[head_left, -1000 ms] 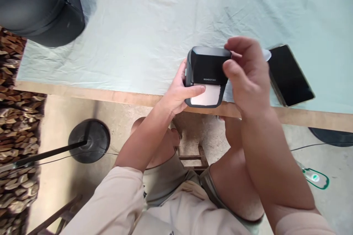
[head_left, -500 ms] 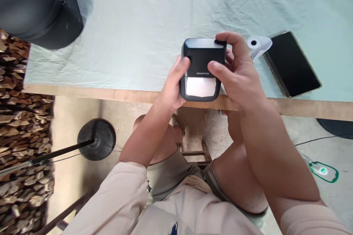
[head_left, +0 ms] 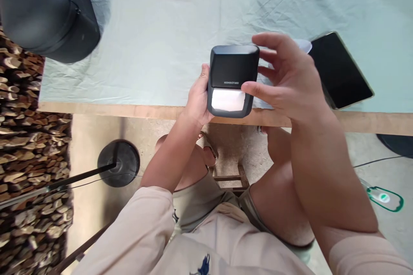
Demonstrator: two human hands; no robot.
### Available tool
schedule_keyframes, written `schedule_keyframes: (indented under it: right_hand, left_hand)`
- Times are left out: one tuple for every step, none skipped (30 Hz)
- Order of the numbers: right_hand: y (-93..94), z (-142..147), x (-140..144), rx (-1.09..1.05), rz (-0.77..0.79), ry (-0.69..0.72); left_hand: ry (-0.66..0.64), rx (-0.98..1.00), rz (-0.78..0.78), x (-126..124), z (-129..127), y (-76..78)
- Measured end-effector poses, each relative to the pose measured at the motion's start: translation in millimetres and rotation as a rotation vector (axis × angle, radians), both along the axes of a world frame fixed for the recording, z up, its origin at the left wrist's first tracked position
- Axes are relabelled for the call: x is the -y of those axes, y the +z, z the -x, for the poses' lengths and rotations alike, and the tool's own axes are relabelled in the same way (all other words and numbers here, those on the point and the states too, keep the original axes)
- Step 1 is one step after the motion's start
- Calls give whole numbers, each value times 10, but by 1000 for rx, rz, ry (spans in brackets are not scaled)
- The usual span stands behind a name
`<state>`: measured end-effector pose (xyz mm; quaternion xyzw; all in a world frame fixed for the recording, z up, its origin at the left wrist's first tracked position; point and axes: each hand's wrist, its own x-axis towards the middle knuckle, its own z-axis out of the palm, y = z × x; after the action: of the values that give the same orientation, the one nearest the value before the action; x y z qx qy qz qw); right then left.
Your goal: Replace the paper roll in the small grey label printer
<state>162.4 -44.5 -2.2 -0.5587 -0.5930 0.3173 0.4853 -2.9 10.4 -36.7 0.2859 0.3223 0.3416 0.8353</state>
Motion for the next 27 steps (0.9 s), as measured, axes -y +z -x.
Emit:
schedule_keyframes:
  right_hand:
    - [20, -2, 4, 65, -51, -63]
    - [42, 4, 4, 122, -116, -139]
    - [63, 17, 1, 156, -182, -212]
    - [82, 34, -5, 161, -235, -270]
    - [99, 53, -14, 140, -270, -306]
    - [115, 71, -24, 97, -288, -321]
    - [128, 84, -34, 53, -290, -322]
    - [140, 93, -42, 25, -286, -319]
    - [152, 96, -48, 21, -283, -315]
    - [164, 95, -50, 47, -273, -307]
    - [178, 92, -48, 116, -244, -284]
    - [192, 89, -42, 227, -191, -254]
    - [206, 87, -35, 363, -120, -225]
    - [217, 88, -27, 498, -39, -195]
    - [222, 92, -21, 611, 34, -170]
    - [219, 97, -17, 686, 84, -156]
    - [209, 104, -16, 723, 102, -150]
    - [194, 111, -18, 728, 98, -147]
    - [178, 118, -22, 716, 87, -144]
    - [167, 124, -24, 698, 77, -143]
    - [167, 127, -23, 679, 71, -144]
    - [183, 127, -15, 658, 72, -141]
    - [217, 122, 0, 627, 69, -133]
    - [265, 111, 21, 574, 67, -124]
    - [322, 93, 45, 488, 55, -122]
    - [377, 68, 67, 367, 36, -133]
    - [421, 36, 82, 211, 21, -153]
  left_hand:
    - [-5, -9, -7, 5, -7, 17]
    - [-8, -13, -20, 12, -16, 38]
    - [-13, -12, -36, 23, -25, 63]
    - [-14, -10, -54, 35, -34, 86]
    - [-11, -9, -73, 47, -40, 106]
    - [-10, -12, -88, 59, -45, 121]
    - [-13, -19, -95, 68, -46, 130]
    - [-18, -26, -96, 75, -44, 132]
    - [-24, -27, -93, 79, -40, 130]
    - [-31, -23, -92, 81, -34, 125]
    - [-36, -16, -94, 83, -27, 117]
    - [-37, -8, -99, 85, -21, 110]
    - [-35, -3, -110, 88, -16, 103]
    - [-32, -2, -122, 92, -12, 97]
    - [-28, -3, -135, 97, -9, 93]
    - [-26, -3, -147, 102, -6, 91]
    - [-27, -1, -158, 108, -3, 89]
    - [-32, 0, -167, 112, -1, 89]
    - [-39, 0, -173, 116, 2, 89]
    - [-48, 0, -175, 117, 5, 88]
    - [-56, -2, -174, 117, 8, 87]
    - [-60, -1, -171, 114, 10, 84]
    - [-56, 5, -167, 110, 12, 79]
    - [-47, 19, -157, 103, 14, 72]
    - [-32, 34, -141, 94, 16, 63]
    - [-16, 49, -118, 83, 20, 53]
    - [2, 62, -92, 70, 25, 43]
